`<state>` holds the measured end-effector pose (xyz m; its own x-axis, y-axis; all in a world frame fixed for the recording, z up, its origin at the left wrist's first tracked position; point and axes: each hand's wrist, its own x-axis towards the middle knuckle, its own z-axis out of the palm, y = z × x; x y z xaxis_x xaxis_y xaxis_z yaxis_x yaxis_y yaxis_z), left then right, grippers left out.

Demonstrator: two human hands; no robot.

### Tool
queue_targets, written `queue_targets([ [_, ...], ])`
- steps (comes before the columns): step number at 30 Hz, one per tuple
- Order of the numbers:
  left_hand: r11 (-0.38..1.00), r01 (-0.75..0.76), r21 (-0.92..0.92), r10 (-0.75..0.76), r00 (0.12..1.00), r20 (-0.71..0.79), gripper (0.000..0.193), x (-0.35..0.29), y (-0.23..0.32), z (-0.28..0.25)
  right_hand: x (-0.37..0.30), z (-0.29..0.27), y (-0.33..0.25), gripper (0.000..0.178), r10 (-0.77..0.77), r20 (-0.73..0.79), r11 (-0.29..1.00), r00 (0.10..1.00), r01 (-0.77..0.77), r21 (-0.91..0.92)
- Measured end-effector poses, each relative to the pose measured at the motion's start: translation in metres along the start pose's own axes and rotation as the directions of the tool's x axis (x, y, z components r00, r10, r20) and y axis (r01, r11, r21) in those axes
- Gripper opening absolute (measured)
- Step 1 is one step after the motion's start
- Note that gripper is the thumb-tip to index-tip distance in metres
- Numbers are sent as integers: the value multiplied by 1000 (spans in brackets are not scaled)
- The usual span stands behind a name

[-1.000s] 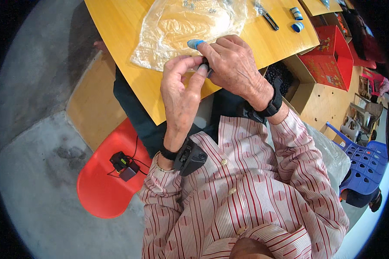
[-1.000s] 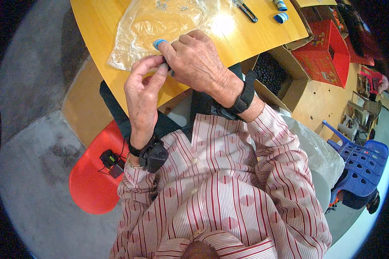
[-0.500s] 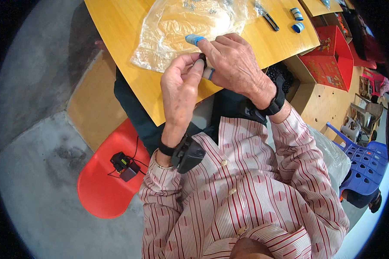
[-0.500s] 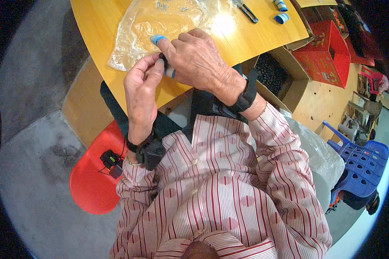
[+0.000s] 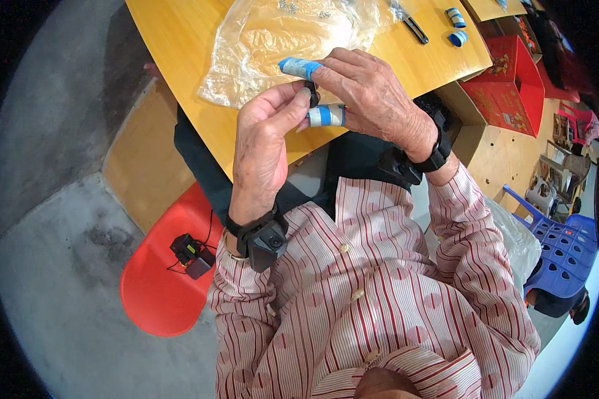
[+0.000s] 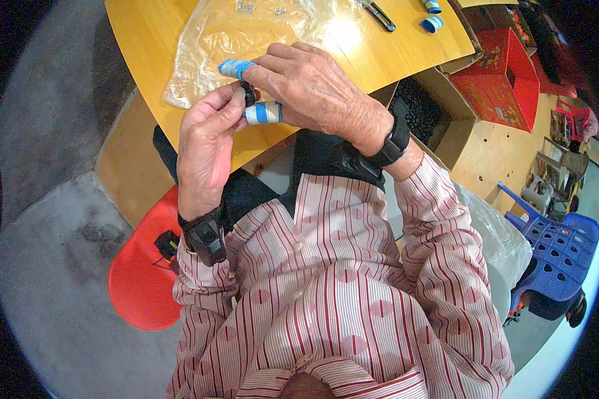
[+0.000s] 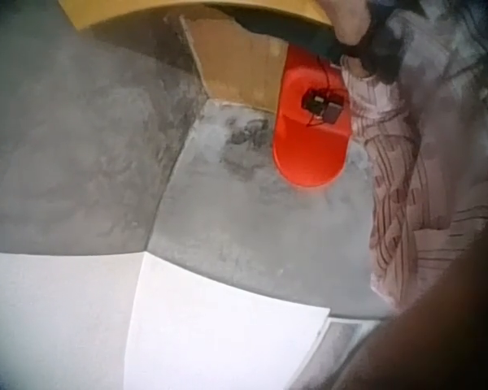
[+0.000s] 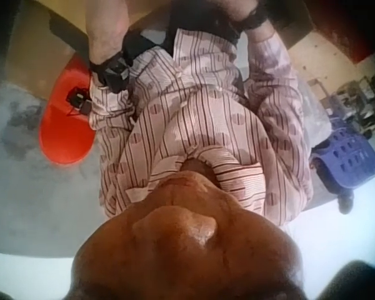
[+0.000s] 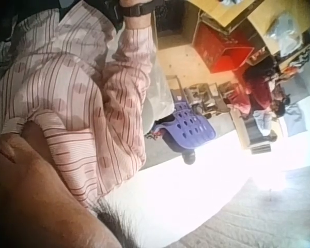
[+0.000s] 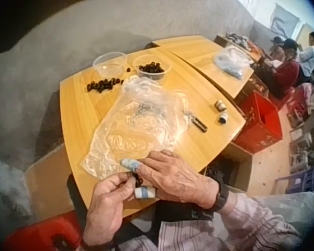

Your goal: The person trims small black plastic pieces using shears and inserts small metal components into the black plastic pieces by hand.

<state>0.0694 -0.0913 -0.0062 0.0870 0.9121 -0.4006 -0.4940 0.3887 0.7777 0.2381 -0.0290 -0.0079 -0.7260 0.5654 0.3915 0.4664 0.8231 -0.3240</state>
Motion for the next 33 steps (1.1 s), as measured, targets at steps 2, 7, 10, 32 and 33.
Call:
queue_targets([
  [2,1000,11,3,-11,1000,6,29,0,-1,0,-2,0,1,35,-11,5,1000,1000,11,1],
  [7,1000,-14,-1,14,1000,-6,29,0,-2,1,-5,3,0,33,-3,-28,1000,1000,2,-31],
  [10,998,-15,69,15,1000,-11,31,-2,0,1,-5,4,-4,33,-1,-55,997,998,-3,-78],
  [32,964,-57,261,62,998,-10,23,-8,4,7,-12,6,-4,33,22,-45,1000,999,-22,3],
  [33,953,-52,298,60,998,-17,23,-8,4,5,-12,7,-6,31,19,-63,1000,998,-19,-11],
])
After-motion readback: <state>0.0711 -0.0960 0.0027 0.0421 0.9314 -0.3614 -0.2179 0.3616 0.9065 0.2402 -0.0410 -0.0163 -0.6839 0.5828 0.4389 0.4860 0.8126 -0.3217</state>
